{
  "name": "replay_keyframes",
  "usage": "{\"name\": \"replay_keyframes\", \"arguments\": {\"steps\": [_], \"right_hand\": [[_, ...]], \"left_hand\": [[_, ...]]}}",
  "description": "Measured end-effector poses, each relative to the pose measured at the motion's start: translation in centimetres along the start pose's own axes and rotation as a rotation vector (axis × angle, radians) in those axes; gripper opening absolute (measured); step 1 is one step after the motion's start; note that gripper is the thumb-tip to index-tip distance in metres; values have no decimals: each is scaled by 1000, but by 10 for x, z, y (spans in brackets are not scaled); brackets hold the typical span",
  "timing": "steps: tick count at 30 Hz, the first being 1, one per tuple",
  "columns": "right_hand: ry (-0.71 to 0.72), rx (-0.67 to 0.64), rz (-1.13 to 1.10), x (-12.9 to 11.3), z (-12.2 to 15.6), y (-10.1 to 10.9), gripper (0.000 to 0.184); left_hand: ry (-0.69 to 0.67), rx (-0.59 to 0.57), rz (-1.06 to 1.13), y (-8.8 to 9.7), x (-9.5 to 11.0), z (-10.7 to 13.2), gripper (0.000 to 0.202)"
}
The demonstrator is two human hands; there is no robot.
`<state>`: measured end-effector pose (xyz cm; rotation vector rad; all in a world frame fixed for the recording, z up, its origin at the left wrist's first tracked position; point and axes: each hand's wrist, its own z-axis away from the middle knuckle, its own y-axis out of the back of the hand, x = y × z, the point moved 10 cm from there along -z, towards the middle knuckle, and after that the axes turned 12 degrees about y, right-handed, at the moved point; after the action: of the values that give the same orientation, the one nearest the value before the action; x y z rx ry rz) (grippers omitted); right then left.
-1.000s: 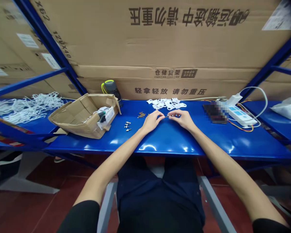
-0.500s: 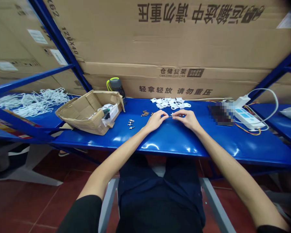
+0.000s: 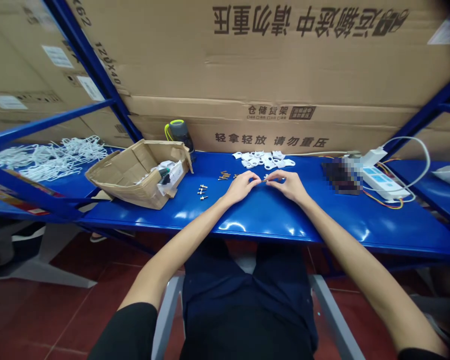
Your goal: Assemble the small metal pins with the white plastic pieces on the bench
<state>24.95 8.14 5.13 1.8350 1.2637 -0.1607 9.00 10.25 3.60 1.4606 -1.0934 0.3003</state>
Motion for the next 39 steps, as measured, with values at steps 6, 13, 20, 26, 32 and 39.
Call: {"name": "replay_keyframes", "arguments": {"steps": [6,13,20,26,32,39], "right_hand": [[51,0,37,-8,-1,1,24],[104,-14,71,-16,-1,-2,21],[125,16,92,-21,-1,-3,21],[163,25,67,-24,-1,-7,23],[245,-14,55,-34,-1,-15,26],[138,120,70,-23,-3,4,28]], "left_hand": [[26,-22,0,-2,-1,0,23],[4,-16,68,-2,-3,-1,24],[54,-17,127,3,-4,-1,25],[95,-61,215,3,-11,-3,29],[87,-118,251,-4,-11,-3,33],[127,42,238,13,-13,-4,28]]}}
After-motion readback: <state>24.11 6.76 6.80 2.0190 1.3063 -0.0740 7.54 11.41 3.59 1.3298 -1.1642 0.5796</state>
